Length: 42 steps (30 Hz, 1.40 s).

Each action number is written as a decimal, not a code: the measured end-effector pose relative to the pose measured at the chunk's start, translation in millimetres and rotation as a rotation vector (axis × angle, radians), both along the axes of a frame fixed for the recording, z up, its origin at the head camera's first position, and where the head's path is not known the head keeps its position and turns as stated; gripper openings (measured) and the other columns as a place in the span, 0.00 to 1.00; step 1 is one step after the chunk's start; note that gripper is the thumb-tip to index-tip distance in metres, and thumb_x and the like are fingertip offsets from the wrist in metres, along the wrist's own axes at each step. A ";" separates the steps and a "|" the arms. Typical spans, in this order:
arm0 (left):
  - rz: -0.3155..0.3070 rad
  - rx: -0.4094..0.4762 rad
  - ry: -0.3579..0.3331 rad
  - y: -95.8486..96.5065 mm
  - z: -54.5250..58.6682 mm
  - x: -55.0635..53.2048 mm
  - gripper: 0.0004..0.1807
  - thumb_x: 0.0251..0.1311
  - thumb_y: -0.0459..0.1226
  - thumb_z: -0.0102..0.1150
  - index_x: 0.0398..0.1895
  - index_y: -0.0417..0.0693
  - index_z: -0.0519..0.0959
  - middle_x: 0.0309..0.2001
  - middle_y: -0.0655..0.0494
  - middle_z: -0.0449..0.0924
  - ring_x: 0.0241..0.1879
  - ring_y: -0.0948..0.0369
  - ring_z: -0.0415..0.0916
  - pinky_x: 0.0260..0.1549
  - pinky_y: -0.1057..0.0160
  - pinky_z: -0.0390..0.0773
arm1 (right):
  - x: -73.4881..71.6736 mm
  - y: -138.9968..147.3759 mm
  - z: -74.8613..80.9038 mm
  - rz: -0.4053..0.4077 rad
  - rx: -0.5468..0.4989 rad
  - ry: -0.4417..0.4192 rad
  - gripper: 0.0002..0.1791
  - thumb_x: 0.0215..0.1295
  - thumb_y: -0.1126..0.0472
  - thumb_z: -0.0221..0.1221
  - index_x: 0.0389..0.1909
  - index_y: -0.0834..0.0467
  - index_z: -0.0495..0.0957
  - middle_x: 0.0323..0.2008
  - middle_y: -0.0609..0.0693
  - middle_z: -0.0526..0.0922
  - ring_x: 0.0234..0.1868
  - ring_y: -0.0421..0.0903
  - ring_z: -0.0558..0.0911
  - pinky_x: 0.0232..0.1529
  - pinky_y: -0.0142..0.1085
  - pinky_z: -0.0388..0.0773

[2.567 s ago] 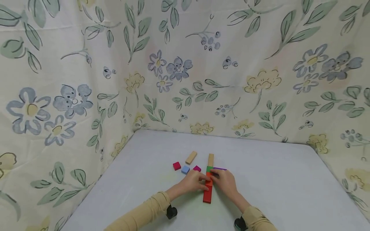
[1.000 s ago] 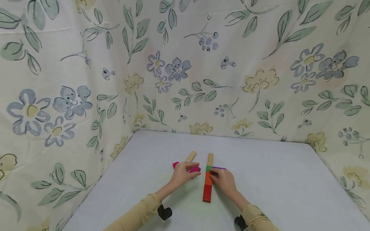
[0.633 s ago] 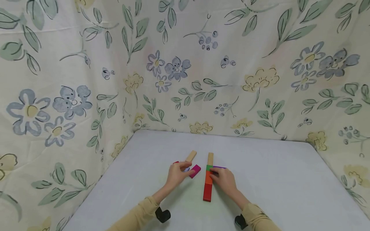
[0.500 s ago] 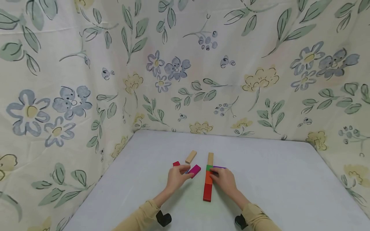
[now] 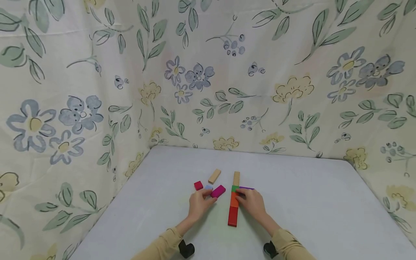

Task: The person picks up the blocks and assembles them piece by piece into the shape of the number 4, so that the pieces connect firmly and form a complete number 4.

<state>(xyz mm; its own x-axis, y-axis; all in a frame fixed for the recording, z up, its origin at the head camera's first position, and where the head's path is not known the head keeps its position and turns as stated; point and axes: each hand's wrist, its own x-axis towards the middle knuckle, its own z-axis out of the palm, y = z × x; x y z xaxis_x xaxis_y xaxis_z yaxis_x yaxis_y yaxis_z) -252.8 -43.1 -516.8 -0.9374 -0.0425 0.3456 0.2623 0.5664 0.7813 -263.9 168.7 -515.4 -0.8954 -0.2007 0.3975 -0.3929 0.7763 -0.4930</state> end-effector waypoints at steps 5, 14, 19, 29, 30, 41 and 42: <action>0.049 -0.018 -0.017 -0.8 -1.4 -3.0 0.16 0.45 0.34 0.73 0.39 0.37 0.85 0.37 0.48 0.87 0.39 0.55 0.83 0.39 0.60 0.81 | -0.9 -0.1 -1.3 -0.002 -0.003 0.019 0.12 0.51 0.63 0.69 0.39 0.61 0.85 0.38 0.54 0.88 0.40 0.51 0.85 0.43 0.47 0.79; 0.030 -0.008 -0.041 -5.7 -6.9 -7.5 0.17 0.43 0.34 0.74 0.39 0.36 0.85 0.37 0.47 0.87 0.39 0.54 0.84 0.39 0.61 0.81 | -2.5 0.3 -3.2 -0.006 -0.008 0.012 0.12 0.51 0.63 0.69 0.39 0.60 0.86 0.37 0.53 0.88 0.40 0.50 0.85 0.43 0.46 0.79; 0.014 -0.011 -0.051 -3.0 -7.3 -9.3 0.19 0.41 0.34 0.75 0.40 0.36 0.85 0.37 0.47 0.87 0.39 0.56 0.84 0.37 0.62 0.81 | -2.9 0.4 -2.4 -0.005 -0.011 0.005 0.12 0.51 0.63 0.69 0.39 0.60 0.86 0.38 0.54 0.88 0.40 0.51 0.85 0.43 0.47 0.80; 0.015 -0.020 -0.044 0.5 -6.3 -9.5 0.16 0.41 0.32 0.74 0.38 0.38 0.85 0.35 0.49 0.87 0.38 0.57 0.84 0.37 0.63 0.81 | -3.8 0.5 -4.2 -0.010 -0.002 -0.014 0.12 0.52 0.63 0.69 0.39 0.60 0.86 0.38 0.54 0.87 0.41 0.51 0.85 0.43 0.46 0.79; 0.013 -0.024 -0.037 0.3 -6.5 -9.7 0.16 0.41 0.31 0.74 0.37 0.38 0.85 0.35 0.49 0.87 0.37 0.57 0.84 0.36 0.63 0.81 | -3.8 0.6 -4.5 -0.010 -0.001 -0.013 0.12 0.52 0.63 0.69 0.39 0.59 0.86 0.38 0.54 0.88 0.41 0.51 0.85 0.43 0.46 0.79; -0.012 0.006 -0.057 -5.3 -3.4 -11.1 0.14 0.40 0.31 0.75 0.35 0.39 0.86 0.31 0.50 0.87 0.32 0.59 0.82 0.29 0.70 0.77 | -2.9 0.5 -4.8 -0.003 -0.010 -0.016 0.13 0.52 0.62 0.68 0.40 0.60 0.85 0.38 0.53 0.88 0.40 0.50 0.85 0.43 0.46 0.80; -0.015 0.009 -0.048 -6.1 -3.1 -11.3 0.14 0.40 0.31 0.75 0.34 0.39 0.86 0.31 0.49 0.87 0.31 0.58 0.82 0.28 0.70 0.77 | -2.8 0.6 -4.8 -0.005 -0.016 -0.027 0.13 0.52 0.62 0.68 0.40 0.60 0.85 0.38 0.53 0.88 0.41 0.50 0.85 0.44 0.47 0.79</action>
